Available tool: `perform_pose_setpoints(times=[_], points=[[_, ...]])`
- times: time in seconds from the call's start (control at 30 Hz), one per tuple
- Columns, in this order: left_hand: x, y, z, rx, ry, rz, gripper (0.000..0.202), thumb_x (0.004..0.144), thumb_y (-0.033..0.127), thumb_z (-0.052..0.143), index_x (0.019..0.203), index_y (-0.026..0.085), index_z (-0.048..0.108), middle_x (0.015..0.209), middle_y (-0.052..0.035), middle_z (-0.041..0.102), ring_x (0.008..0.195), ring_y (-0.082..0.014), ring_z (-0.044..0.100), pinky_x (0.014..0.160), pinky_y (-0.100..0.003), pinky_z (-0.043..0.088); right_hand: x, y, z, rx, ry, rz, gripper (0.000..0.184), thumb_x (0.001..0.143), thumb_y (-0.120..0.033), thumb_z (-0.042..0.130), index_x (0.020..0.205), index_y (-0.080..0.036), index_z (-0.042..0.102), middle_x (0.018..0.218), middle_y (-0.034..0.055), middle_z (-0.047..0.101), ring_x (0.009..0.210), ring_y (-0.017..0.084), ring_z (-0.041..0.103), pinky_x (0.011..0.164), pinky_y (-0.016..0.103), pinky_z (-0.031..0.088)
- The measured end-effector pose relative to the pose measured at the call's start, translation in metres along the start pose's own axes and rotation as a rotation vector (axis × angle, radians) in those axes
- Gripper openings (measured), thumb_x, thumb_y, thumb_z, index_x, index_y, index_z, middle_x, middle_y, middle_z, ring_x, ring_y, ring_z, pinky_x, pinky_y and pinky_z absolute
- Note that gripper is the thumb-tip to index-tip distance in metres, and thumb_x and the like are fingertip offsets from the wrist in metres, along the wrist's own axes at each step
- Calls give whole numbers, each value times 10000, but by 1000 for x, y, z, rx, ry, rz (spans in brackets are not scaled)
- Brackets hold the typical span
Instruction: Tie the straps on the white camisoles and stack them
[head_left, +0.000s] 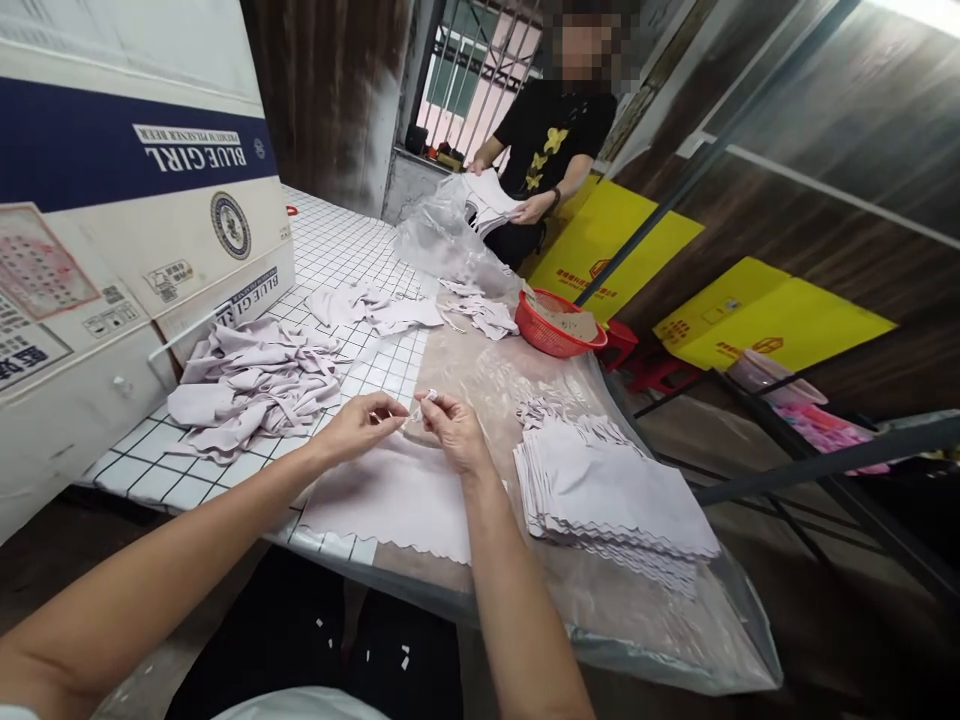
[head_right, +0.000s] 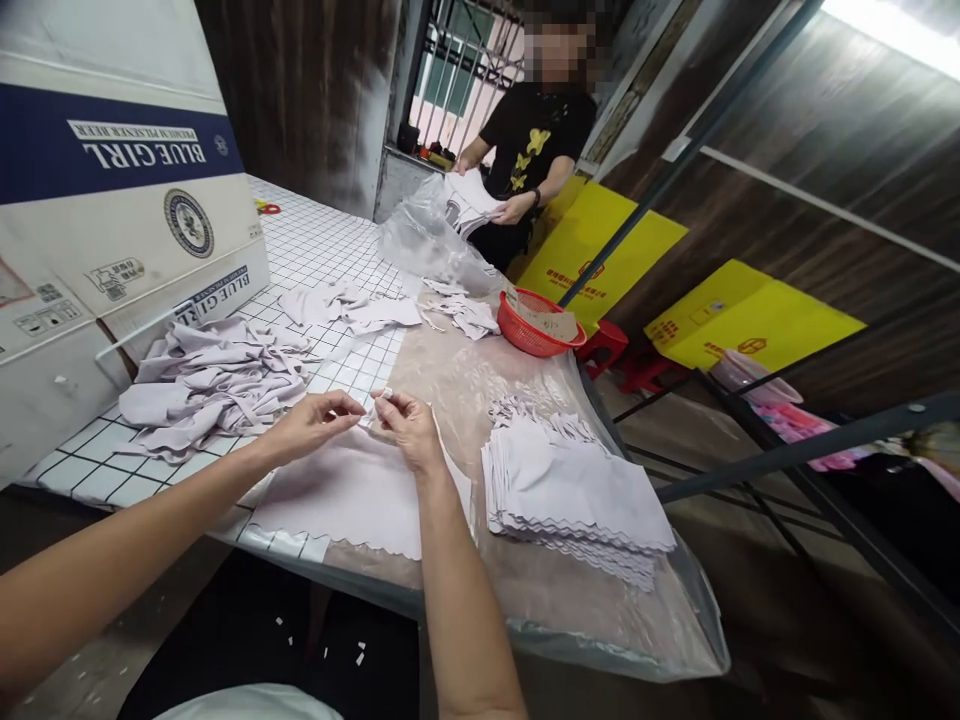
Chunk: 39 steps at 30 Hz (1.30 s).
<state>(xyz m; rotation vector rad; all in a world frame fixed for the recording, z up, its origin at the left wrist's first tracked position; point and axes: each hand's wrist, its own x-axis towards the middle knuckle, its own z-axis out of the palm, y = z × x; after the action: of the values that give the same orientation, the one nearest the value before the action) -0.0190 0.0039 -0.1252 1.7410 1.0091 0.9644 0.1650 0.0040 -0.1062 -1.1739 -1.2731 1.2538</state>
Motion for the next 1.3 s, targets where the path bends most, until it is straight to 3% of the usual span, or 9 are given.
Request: perform_pose_setpoints(times=[0.1, 0.27, 0.43, 0.53, 0.63, 0.73, 0.9, 1.07, 1.3], points=[[4, 11, 5, -91, -49, -101, 323, 735, 439, 656, 869, 150, 709, 761, -35, 678, 642, -143, 556, 580, -260, 424, 0, 11, 3, 15, 35, -5, 423, 643, -521, 772, 890, -181, 721, 688, -22, 546, 625, 95, 440, 615, 241, 424], [10, 10, 12, -112, 9, -199, 294, 679, 443, 668, 734, 157, 705, 675, -15, 655, 598, -131, 515, 564, -256, 376, 2, 19, -2, 65, 55, -5, 395, 658, -506, 762, 878, -181, 711, 675, -33, 528, 612, 89, 446, 631, 243, 438], [13, 2, 19, -242, 38, -224, 307, 661, 457, 682, 699, 153, 690, 645, -5, 635, 571, -114, 492, 548, -243, 344, 0, 22, -7, 114, -83, 105, 461, 626, -548, 786, 892, -186, 681, 740, -24, 570, 679, 99, 506, 678, 248, 463], [15, 3, 19, -245, 65, -225, 302, 664, 444, 692, 706, 146, 691, 649, -13, 642, 587, -122, 514, 560, -244, 362, 1, 23, -7, 60, -121, 91, 420, 624, -539, 793, 783, -181, 641, 745, -16, 573, 698, 106, 506, 666, 242, 443], [16, 5, 16, -165, 35, -218, 315, 717, 451, 650, 755, 143, 702, 671, -25, 653, 599, -136, 532, 565, -254, 378, 2, 23, -8, -16, -109, 41, 409, 668, -566, 746, 724, -187, 603, 696, -21, 538, 673, 111, 476, 647, 244, 427], [10, -1, 12, 87, -46, -126, 253, 752, 396, 622, 809, 164, 705, 775, -45, 682, 690, -173, 578, 626, -282, 419, 2, 21, -13, -72, -123, -43, 393, 725, -568, 697, 756, -190, 593, 715, -19, 533, 701, 120, 478, 681, 251, 427], [-6, -19, 13, 554, -108, 13, 151, 667, 275, 712, 790, 193, 677, 824, -50, 668, 806, -234, 589, 714, -333, 429, -2, 19, -22, -281, -300, -54, 327, 794, -505, 650, 746, -194, 559, 717, -21, 511, 700, 129, 457, 672, 258, 390], [-11, -20, 16, 531, -157, -49, 79, 718, 274, 659, 696, 199, 648, 720, -22, 639, 757, -215, 588, 706, -324, 409, -4, 26, -22, -544, -457, -99, 224, 838, -353, 584, 692, -196, 517, 674, -32, 478, 658, 126, 420, 633, 257, 324], [-13, -20, 16, 433, -107, -44, 79, 703, 268, 669, 675, 198, 690, 674, -25, 645, 762, -217, 599, 700, -318, 419, -6, 26, -21, -617, -517, -111, 211, 841, -340, 574, 702, -193, 514, 674, -41, 461, 643, 115, 400, 616, 251, 307]])
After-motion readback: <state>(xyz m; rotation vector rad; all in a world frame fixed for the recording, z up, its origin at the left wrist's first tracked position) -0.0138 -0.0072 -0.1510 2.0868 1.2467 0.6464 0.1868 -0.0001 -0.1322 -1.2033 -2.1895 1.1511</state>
